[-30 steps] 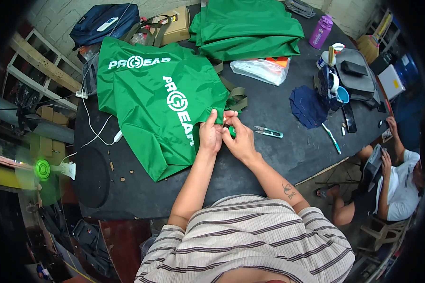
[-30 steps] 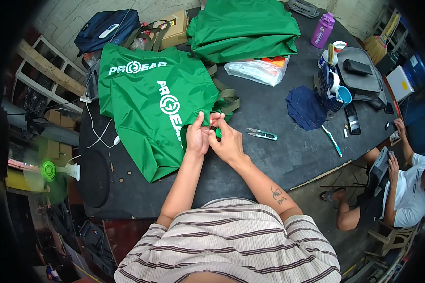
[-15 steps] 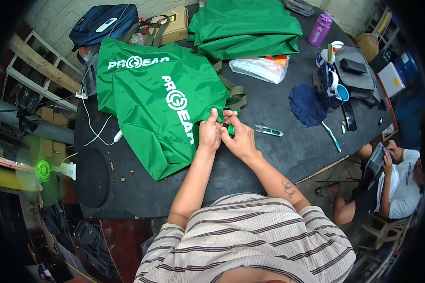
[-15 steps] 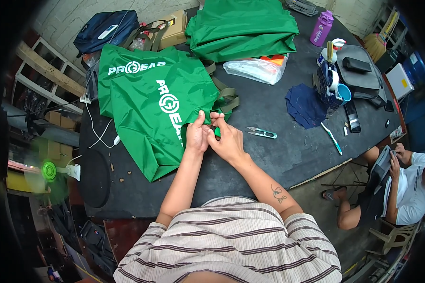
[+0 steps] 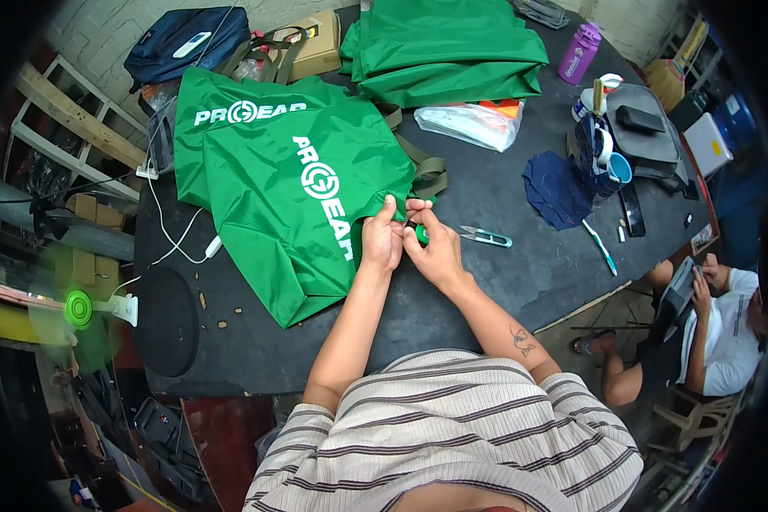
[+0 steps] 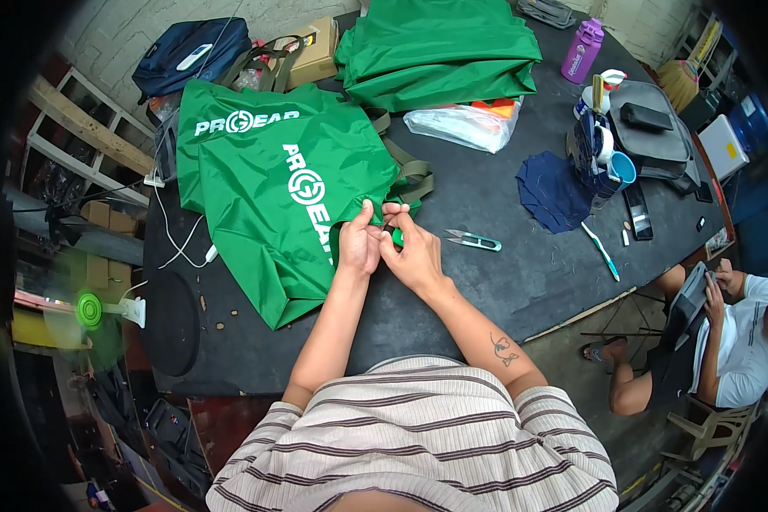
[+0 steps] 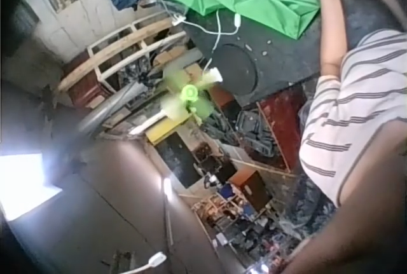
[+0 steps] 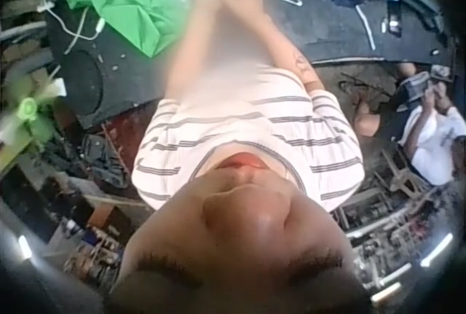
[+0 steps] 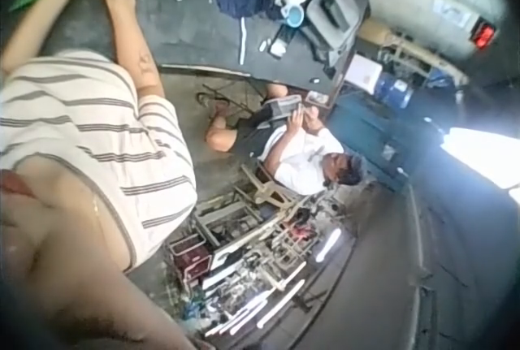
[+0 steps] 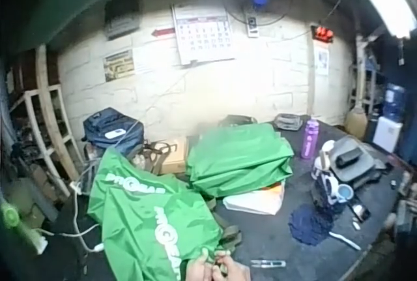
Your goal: Preparing and cleaning green tote bags by singeing loose threads with a lighter and wiping them with a cloth.
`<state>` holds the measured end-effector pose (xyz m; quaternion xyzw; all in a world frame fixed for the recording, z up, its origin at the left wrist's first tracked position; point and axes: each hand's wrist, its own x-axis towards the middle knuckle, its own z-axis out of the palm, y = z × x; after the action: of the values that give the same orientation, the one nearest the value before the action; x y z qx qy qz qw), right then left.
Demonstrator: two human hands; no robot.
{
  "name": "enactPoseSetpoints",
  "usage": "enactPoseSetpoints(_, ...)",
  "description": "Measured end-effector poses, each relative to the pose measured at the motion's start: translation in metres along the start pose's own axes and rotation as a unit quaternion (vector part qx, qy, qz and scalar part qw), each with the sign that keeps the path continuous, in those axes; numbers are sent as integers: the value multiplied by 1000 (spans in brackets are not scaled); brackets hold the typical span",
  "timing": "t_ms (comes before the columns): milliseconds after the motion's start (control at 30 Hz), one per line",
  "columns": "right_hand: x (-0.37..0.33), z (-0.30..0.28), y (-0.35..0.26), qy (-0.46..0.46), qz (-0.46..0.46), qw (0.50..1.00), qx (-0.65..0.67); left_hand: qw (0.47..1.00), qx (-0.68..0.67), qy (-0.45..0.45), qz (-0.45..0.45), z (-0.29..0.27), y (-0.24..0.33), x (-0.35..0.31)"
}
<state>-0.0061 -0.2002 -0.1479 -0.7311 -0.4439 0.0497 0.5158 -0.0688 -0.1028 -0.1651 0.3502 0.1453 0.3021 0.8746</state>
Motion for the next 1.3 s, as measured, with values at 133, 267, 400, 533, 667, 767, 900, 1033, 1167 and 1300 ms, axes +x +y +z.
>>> enactPoseSetpoints(133, 1, -2, -2, -6, 1, 1000, -10, 1000, 11, 12, -23, 10, 8, -4)
enactPoseSetpoints(267, 1, -1, -2, 12, -4, 1000, -23, 1000, -18, 16, -12, 19, 4, -4)
enactPoseSetpoints(400, 1, 0, 2, 6, -16, 999, -27, 999, -31, 14, -1, 14, -1, -2)
enactPoseSetpoints(533, 1, -1, -1, -4, -3, 999, -52, 999, -31, 12, -3, 12, -2, 0)
enactPoseSetpoints(667, 2, -2, -6, -9, 11, 998, -64, 1000, -25, 14, 2, 13, -2, -2)
enactPoseSetpoints(767, 0, 2, 2, 7, 4, 999, -32, 1000, -17, 16, 2, 13, -1, -1)
enactPoseSetpoints(900, -2, -12, 9, 16, 51, 995, 89, 996, -66, 61, -9, 12, 7, -6)
enactPoseSetpoints(1033, 15, -21, 6, 18, 135, 973, 186, 996, -73, 50, -32, -1, 11, -10)
enactPoseSetpoints(1167, 15, -13, 32, 4, 78, 990, 119, 994, -108, 14, -8, 8, 23, -14)
enactPoseSetpoints(1300, 2, -6, 23, 29, -155, 988, 3, 989, 63, 123, 44, 23, 21, -19)
